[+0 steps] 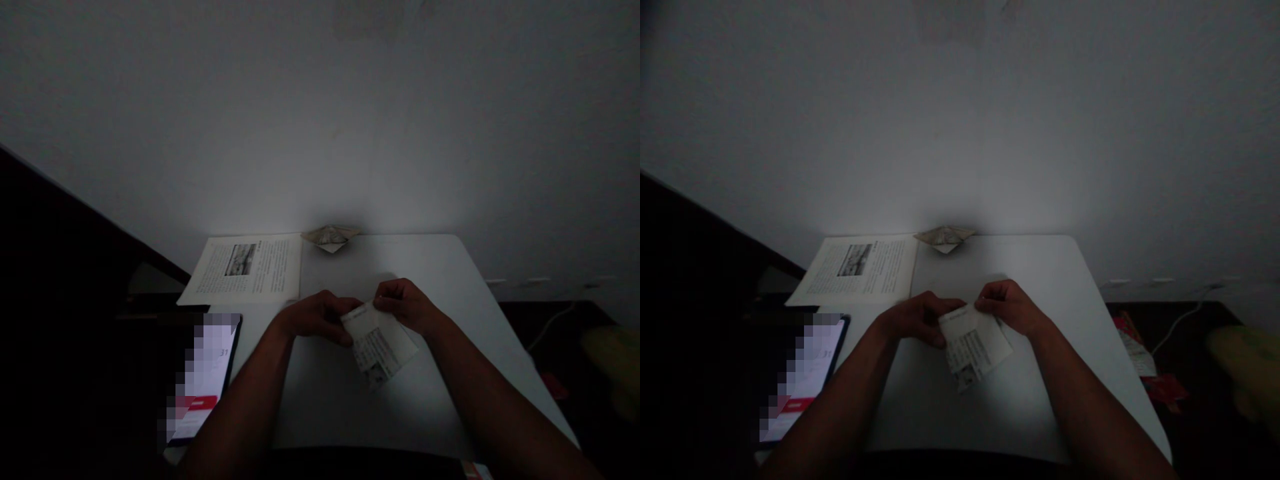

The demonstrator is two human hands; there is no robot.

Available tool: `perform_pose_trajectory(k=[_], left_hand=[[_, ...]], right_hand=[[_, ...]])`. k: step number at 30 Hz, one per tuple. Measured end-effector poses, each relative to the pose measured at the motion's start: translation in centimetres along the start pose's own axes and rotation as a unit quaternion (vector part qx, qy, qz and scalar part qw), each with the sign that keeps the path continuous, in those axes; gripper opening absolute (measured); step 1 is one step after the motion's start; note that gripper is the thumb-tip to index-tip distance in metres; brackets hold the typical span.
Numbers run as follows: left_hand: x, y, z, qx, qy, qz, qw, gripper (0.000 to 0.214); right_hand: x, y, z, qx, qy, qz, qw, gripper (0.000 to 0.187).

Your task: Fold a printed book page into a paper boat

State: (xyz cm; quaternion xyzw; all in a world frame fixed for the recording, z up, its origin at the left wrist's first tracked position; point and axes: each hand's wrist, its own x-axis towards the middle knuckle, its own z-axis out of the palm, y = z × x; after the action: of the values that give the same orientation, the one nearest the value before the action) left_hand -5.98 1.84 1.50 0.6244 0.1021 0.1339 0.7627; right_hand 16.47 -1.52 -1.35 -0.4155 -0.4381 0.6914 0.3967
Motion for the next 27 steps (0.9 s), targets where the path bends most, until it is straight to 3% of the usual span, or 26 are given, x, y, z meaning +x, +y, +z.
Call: perform_pose_trajectory(k=[4, 9, 11, 14, 19, 21, 27], left_hand=[[0.2, -0.4, -0.4, -0.007, 0.067, -0.014, 0.998, 0.027], [1.0, -1.2, -0.2, -0.006, 0.295, 0.002, 0.955, 0.035], [1.4, -1.4, -0.1, -0.015, 0.348, 0.01, 0.937, 0.045], [2.0, -1.7, 0.3, -0.024, 0.38, 0.015, 0.925, 0.057], [2.8, -1.8, 1.4, 0.069, 0.396, -0.016, 0.915, 0.04], [3.0, -1.9, 1.8, 0.089, 0.396, -0.029, 0.914, 0.033], [3.2, -2.2, 2.0, 0.09, 0.408, -0.021, 0.908, 0.033]], right_hand=[[-0.1, -0.3, 0.4, 0.033, 0.008, -0.008, 0.999, 0.027], [0.3, -0.1, 0.3, 0.024, 0.09, -0.064, 0.994, 0.029], [0.3, -0.5, 0.1, -0.036, 0.125, -0.092, 0.987, 0.029], [0.0, -1.8, 0.1, -0.172, 0.172, -0.125, 0.962, 0.03], [-0.6, -2.8, 1.0, -0.366, 0.22, -0.215, 0.878, 0.026], [-0.6, -2.2, 1.1, -0.388, 0.236, -0.235, 0.859, 0.024], [-0.9, -0.8, 0.4, -0.399, 0.242, -0.263, 0.844, 0.022]])
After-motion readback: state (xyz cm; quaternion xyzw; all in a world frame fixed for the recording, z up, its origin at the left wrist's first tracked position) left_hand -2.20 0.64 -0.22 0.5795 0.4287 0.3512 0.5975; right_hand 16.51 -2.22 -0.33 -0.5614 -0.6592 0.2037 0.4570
